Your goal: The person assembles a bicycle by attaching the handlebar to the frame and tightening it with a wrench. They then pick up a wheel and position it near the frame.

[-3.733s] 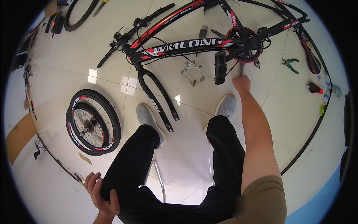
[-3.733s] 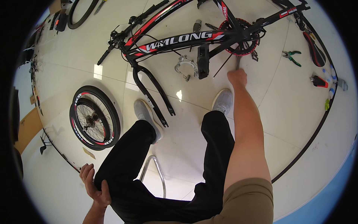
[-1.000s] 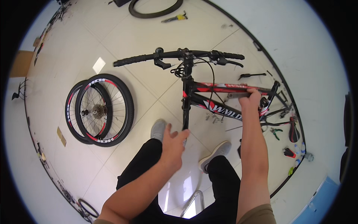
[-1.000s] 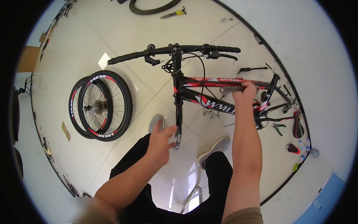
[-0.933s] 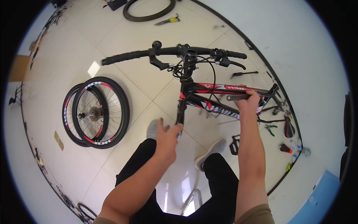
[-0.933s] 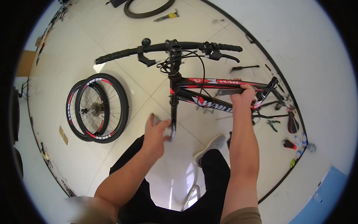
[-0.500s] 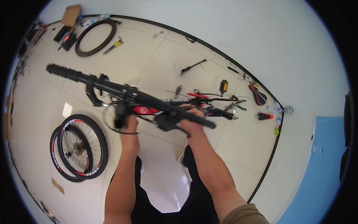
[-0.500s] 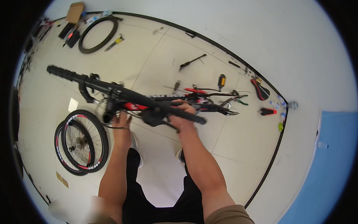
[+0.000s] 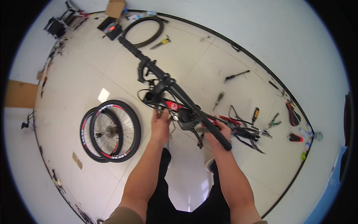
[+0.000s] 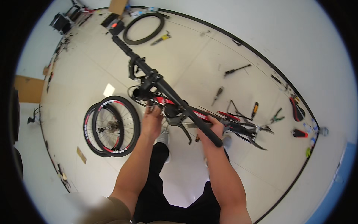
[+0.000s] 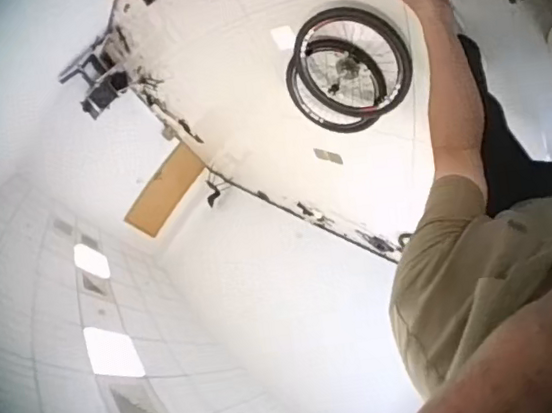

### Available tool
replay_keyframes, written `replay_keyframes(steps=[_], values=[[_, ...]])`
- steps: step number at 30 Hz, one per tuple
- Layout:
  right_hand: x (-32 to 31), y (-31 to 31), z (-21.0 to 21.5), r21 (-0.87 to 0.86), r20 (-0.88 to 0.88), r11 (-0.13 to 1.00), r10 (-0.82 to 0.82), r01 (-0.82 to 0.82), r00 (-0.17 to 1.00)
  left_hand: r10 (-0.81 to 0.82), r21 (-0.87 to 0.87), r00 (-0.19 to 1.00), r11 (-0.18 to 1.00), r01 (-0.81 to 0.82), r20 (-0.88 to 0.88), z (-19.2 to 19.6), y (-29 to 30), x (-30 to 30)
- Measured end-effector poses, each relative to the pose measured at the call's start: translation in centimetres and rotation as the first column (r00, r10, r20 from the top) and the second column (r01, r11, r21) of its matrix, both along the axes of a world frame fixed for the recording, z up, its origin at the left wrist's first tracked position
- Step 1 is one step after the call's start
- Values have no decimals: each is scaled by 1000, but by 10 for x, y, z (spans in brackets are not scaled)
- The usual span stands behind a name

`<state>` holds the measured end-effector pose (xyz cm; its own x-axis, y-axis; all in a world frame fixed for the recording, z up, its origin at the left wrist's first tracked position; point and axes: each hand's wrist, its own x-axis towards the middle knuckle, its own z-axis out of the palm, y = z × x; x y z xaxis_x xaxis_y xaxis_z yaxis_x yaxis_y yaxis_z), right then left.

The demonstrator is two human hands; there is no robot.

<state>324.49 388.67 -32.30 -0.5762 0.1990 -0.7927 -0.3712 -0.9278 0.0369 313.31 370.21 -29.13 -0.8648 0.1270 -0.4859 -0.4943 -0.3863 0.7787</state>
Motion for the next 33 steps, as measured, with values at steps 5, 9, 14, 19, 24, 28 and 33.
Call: replay_keyframes(steps=[5, 9, 14, 19, 24, 28, 33], values=[[4, -6, 9, -19, -80, 999, 27, -29, 996, -127, -225, 991, 965, 134, 46, 8, -25, 0], [3, -3, 15, -76, -51, 996, 39, -42, 998, 173, -435, 984, 883, -178, -50, 35, -49, -6], [9, 6, -4, -23, -138, 996, 83, -87, 987, -650, -801, 472, 443, -402, -596, 143, -29, -87], [0, -5, 16, -59, -118, 997, 47, -55, 992, -998, -776, -65, 35, -630, 8, 165, -7, -168], [9, 3, -13, 68, -194, 996, 69, -57, 979, -954, -847, -22, -254, -468, 298, 179, 1, -179], [7, 3, 1, 64, -63, 997, 46, -42, 997, -936, -845, 108, -348, -407, 334, 185, -26, -181], [1, 3, 14, 60, -40, 997, 45, -43, 998, -872, -898, 403, -386, -213, 279, 180, -59, -155]])
